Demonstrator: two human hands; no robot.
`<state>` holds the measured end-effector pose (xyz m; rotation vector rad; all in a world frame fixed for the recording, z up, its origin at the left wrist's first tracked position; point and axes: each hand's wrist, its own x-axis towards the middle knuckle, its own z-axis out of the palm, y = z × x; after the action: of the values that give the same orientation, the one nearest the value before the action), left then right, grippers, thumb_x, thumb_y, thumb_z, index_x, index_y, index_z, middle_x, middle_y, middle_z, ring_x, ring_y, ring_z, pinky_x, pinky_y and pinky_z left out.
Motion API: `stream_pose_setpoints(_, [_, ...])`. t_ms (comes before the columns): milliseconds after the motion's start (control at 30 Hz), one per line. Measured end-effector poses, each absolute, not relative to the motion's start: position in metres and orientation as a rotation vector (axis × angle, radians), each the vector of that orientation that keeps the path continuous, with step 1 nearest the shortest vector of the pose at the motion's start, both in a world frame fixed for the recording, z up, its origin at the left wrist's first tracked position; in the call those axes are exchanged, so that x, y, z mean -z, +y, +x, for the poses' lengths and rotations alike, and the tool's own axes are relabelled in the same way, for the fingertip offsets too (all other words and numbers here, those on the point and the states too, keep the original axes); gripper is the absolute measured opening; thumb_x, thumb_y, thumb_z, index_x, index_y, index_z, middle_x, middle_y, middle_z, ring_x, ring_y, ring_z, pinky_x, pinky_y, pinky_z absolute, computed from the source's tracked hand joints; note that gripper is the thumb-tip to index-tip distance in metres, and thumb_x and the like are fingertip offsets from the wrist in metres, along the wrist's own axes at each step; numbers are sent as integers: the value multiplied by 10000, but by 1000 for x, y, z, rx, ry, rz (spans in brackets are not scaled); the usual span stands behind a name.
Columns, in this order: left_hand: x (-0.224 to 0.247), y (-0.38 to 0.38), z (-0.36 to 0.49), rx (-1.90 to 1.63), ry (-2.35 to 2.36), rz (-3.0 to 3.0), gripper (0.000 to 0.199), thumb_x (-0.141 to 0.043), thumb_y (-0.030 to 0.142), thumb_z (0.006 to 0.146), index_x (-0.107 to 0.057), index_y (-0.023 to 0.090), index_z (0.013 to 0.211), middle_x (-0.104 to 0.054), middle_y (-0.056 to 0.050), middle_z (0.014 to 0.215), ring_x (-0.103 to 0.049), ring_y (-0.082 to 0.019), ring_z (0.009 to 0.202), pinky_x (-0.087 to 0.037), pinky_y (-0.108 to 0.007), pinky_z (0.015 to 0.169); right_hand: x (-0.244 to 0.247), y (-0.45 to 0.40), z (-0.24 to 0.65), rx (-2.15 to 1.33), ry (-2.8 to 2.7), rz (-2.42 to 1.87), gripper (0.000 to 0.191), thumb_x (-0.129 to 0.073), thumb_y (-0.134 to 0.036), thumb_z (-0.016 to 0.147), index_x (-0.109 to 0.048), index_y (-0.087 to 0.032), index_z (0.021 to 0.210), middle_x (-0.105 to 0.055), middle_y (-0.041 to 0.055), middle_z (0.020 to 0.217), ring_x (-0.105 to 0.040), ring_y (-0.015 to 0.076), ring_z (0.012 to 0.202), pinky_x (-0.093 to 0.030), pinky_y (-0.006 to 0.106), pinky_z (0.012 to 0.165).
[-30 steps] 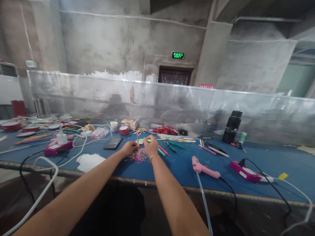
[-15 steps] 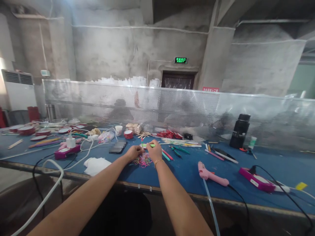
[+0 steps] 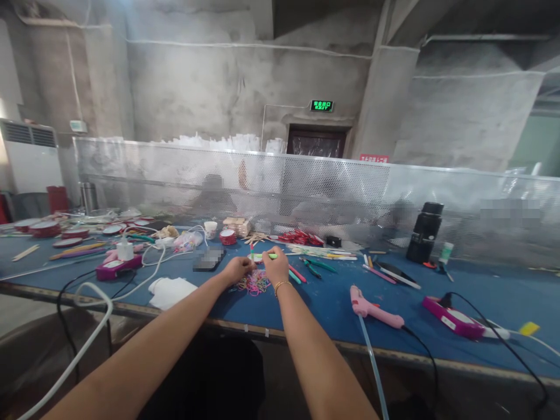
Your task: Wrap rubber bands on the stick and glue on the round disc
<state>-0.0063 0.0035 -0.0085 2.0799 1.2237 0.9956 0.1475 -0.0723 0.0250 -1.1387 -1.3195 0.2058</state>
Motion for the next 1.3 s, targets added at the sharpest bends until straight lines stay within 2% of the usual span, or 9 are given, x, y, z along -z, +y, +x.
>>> stream_pose_setpoints(200, [8, 2, -6, -979, 1221, 2079, 369, -626, 514, 682, -632, 149, 636, -475, 38, 491, -388, -89, 481, -295, -221, 498, -26, -75, 146, -234, -1376, -1099, 167, -535, -339, 732, -514, -234, 604, -643, -7, 602, -567, 186, 620, -405, 281, 642])
stream_pose_setpoints(467, [3, -5, -4, -1004, 1213, 2099, 310, -615, 444, 693, -662, 142, 643, -550, 17, 526, -433, -99, 495, -307, -229, 504, -25, -74, 150, -192, -1348, -1119, 169, -527, -348, 732, -521, -235, 606, -641, -1, 604, -553, 191, 635, -400, 285, 658])
stream_pose_setpoints(867, [-1, -10, -3, -1015, 1226, 2086, 327, -644, 459, 683, -617, 148, 586, -481, 37, 476, -374, -86, 468, -268, -231, 484, -27, -76, 149, -229, -1357, -1115, 156, -522, -339, 721, -510, -237, 604, -645, -6, 593, -572, 183, 614, -413, 280, 643])
stream_pose_setpoints(1300, [6, -2, -2, -1020, 1192, 2101, 330, -610, 460, 688, -635, 143, 601, -518, 25, 504, -412, -94, 497, -298, -225, 506, -24, -73, 150, -188, -1359, -1156, 147, -509, -336, 713, -515, -238, 604, -641, -8, 604, -567, 188, 646, -402, 282, 663])
